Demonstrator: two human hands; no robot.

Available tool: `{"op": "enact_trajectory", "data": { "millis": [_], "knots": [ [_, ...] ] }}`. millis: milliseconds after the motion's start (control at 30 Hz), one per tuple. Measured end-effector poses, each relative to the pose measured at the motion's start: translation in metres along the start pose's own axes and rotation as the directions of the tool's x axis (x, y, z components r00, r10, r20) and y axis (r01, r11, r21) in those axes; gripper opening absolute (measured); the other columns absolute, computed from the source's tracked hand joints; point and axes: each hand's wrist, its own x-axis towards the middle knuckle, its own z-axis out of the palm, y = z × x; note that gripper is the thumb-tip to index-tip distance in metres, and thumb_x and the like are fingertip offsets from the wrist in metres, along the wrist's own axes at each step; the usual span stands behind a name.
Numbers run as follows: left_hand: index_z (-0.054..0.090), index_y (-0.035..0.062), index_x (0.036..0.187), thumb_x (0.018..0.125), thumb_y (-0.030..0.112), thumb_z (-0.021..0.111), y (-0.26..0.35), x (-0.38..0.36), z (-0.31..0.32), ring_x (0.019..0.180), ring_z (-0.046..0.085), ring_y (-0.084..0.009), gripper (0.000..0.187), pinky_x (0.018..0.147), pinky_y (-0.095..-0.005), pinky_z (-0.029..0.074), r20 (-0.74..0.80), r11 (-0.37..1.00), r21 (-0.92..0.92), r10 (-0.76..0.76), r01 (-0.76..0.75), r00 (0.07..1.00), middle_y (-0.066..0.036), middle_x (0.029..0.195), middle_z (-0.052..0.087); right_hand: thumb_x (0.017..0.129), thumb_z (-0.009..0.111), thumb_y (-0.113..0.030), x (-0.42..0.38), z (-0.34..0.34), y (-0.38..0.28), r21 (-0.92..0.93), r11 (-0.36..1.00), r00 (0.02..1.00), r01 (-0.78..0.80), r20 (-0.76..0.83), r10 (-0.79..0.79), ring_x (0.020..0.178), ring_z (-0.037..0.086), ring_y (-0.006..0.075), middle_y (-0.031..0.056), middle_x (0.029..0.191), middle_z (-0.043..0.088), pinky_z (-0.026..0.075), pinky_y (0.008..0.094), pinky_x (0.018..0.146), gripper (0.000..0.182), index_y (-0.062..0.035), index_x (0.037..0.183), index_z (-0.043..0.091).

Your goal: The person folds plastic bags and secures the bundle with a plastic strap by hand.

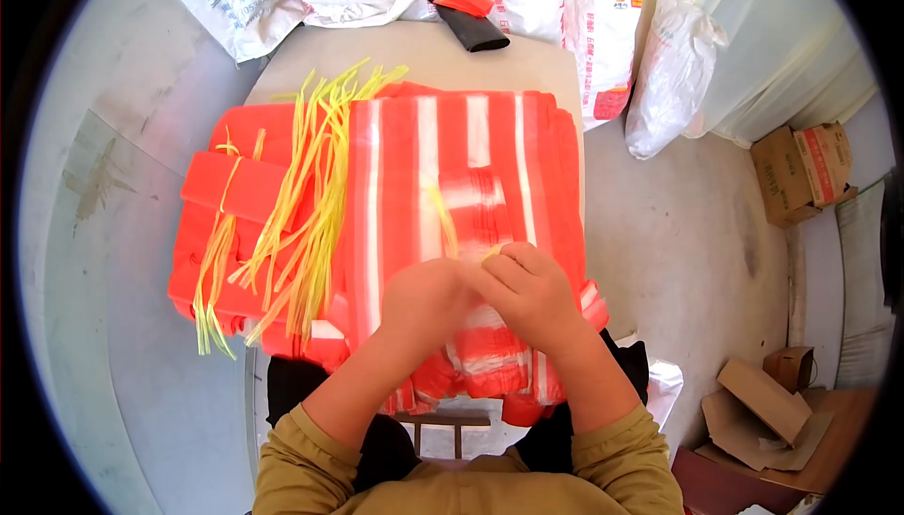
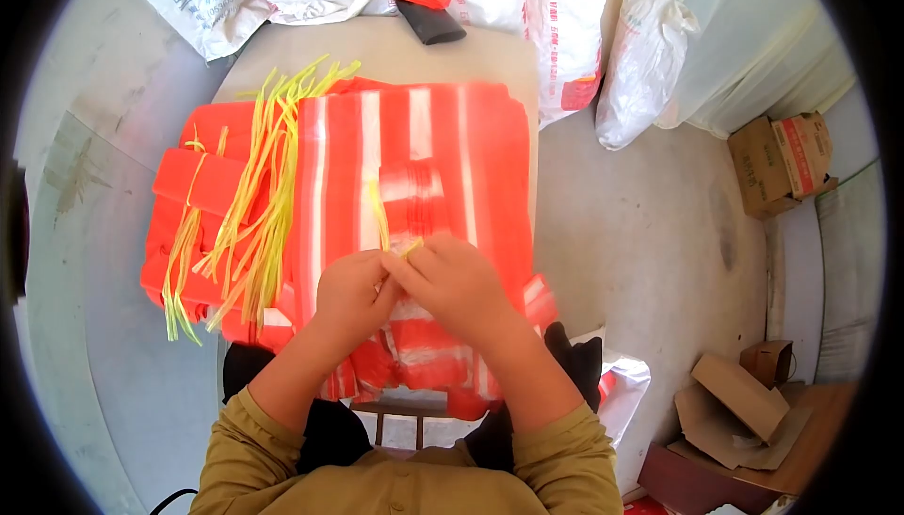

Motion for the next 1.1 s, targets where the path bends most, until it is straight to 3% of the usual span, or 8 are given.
{"op": "enact_trajectory", "data": {
  "millis": [167, 267, 433, 533, 633, 767, 967, 1100],
  "knots": [
    [0.069, 0.0024, 0.096, 0.091, 0.009, 0.071, 0.007, 0.002, -0.008, 0.071, 0.065, -0.0317, 0.009, 0.062, -0.0401, 0.05, -0.025, 0.999, 0.01, 0.04, -0.04, 0.999, -0.012, 0.084, 0.066, 0.081, 0.07, -0.006, -0.007, 0.003, 0.005, 0.016, 0.981, 0.981, -0.195, 0.007, 0.195, 0.095, 0.06, 0.029, 0.0075, 0.096, 0.062, 0.052, 0.0399, 0.079, 0.016, -0.0054, 0.096, 0.07],
    [0.07, 0.0015, 0.097, 0.091, 0.006, 0.071, 0.001, 0.002, -0.007, 0.071, 0.065, -0.03, 0.008, 0.062, -0.038, 0.051, -0.02, 0.995, -0.092, 0.039, -0.04, 0.999, -0.012, 0.085, 0.066, 0.082, 0.072, -0.008, -0.005, -0.003, 0.01, 0.195, 0.956, 0.975, -0.22, 0.087, 0.207, 0.096, 0.059, 0.0293, 0.0079, 0.098, 0.063, 0.052, 0.0412, 0.083, 0.014, -0.0044, 0.095, 0.069],
    [0.072, 0.0004, 0.098, 0.091, 0.005, 0.072, -0.004, 0.003, -0.004, 0.073, 0.067, -0.0285, 0.008, 0.064, -0.0356, 0.052, -0.054, 0.979, -0.197, 0.05, -0.06, 0.997, -0.013, 0.086, 0.069, 0.085, 0.073, -0.011, -0.001, -0.004, 0.01, 0.22, 0.954, 0.975, -0.206, 0.135, 0.179, 0.096, 0.061, 0.0311, 0.0089, 0.098, 0.065, 0.051, 0.0423, 0.085, 0.011, -0.0045, 0.093, 0.07],
    [0.073, 0.0006, 0.097, 0.09, 0.005, 0.073, -0.005, 0.004, -0.003, 0.075, 0.068, -0.0291, 0.008, 0.065, -0.0364, 0.053, -0.159, 0.98, -0.157, 0.099, -0.124, 0.982, -0.013, 0.086, 0.07, 0.088, 0.071, -0.013, -0.001, -0.002, 0.007, 0.143, 0.965, 0.975, -0.22, 0.048, 0.215, 0.095, 0.062, 0.0315, 0.0093, 0.098, 0.066, 0.052, 0.0425, 0.086, 0.01, -0.0049, 0.094, 0.071],
    [0.069, 0.0032, 0.084, 0.087, 0.008, 0.072, -0.009, 0.002, -0.007, 0.074, 0.065, -0.0354, 0.006, 0.066, -0.0456, 0.054, -0.163, 0.995, 0.014, 0.103, -0.102, 0.981, -0.013, 0.079, 0.066, 0.089, 0.071, -0.012, -0.007, -0.003, 0.015, 0.049, 0.957, 0.958, -0.286, -0.011, 0.287, 0.094, 0.062, 0.0315, 0.0095, 0.099, 0.066, 0.053, 0.0423, 0.084, 0.013, -0.0053, 0.1, 0.075],
    [0.061, 0.0042, 0.073, 0.085, 0.01, 0.074, -0.032, -0.001, -0.006, 0.07, 0.062, -0.0348, 0.019, 0.062, -0.0471, 0.051, -0.091, 0.977, 0.198, 0.103, -0.083, 0.99, -0.013, 0.072, 0.06, 0.091, 0.071, -0.012, -0.021, -0.012, 0.03, -0.131, 0.938, 0.945, -0.321, 0.022, 0.326, 0.093, 0.062, 0.0317, 0.0095, 0.101, 0.066, 0.054, 0.0424, 0.083, 0.011, -0.0047, 0.098, 0.076],
    [0.059, 0.0043, 0.073, 0.085, 0.014, 0.077, -0.021, 0.002, -0.011, 0.07, 0.061, -0.0344, 0.023, 0.061, -0.0462, 0.049, -0.074, 0.981, 0.188, 0.067, -0.052, 0.995, -0.013, 0.071, 0.058, 0.085, 0.068, -0.009, -0.02, -0.022, 0.029, 0.005, 0.928, 0.928, -0.372, -0.029, 0.372, 0.09, 0.062, 0.0297, 0.0095, 0.093, 0.064, 0.054, 0.0422, 0.076, 0.006, -0.0053, 0.081, 0.071],
    [0.062, 0.0037, 0.077, 0.088, 0.014, 0.077, -0.024, 0.001, -0.008, 0.07, 0.061, -0.0341, 0.022, 0.061, -0.0451, 0.048, -0.056, 0.967, 0.25, 0.057, -0.041, 0.997, -0.012, 0.073, 0.058, 0.086, 0.069, -0.01, -0.024, -0.021, 0.034, -0.063, 0.916, 0.917, -0.396, 0.035, 0.398, 0.09, 0.062, 0.0294, 0.0099, 0.092, 0.064, 0.054, 0.0418, 0.076, 0.009, -0.0041, 0.08, 0.069]
  ]
}}
